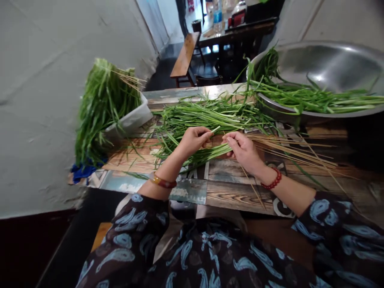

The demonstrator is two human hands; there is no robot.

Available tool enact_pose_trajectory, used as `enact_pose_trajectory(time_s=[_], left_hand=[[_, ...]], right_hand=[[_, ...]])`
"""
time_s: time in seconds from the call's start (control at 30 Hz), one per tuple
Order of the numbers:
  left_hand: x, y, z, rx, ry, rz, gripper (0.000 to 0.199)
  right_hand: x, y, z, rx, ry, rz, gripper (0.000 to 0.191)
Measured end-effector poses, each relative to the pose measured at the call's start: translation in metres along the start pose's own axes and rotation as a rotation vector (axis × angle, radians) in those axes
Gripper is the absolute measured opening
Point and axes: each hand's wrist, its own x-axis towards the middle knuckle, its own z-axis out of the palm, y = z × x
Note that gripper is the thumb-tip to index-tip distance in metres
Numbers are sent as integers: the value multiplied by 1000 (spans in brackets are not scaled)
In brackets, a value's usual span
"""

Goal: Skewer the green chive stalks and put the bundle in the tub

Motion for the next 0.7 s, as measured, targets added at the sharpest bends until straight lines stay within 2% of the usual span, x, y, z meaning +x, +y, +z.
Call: enact_pose_trajectory(time_s=[0.13,0.2,0.4,0.7], left_hand=[[10,-6,15,-251,-145,-3,27],[11,-9,19,-336,-178,-16,30],[8,-13,16,-422,-146,-44,35],[3,-17,18,-462,-99,-26,34]], right_hand=[[-3,-7,2,-93,43,-41,35],[-1,-5,1,-156,51,-49,34],[6,1,-5,-225,-6,-56,32],[-2,3,-1,-220,13,-7,35]])
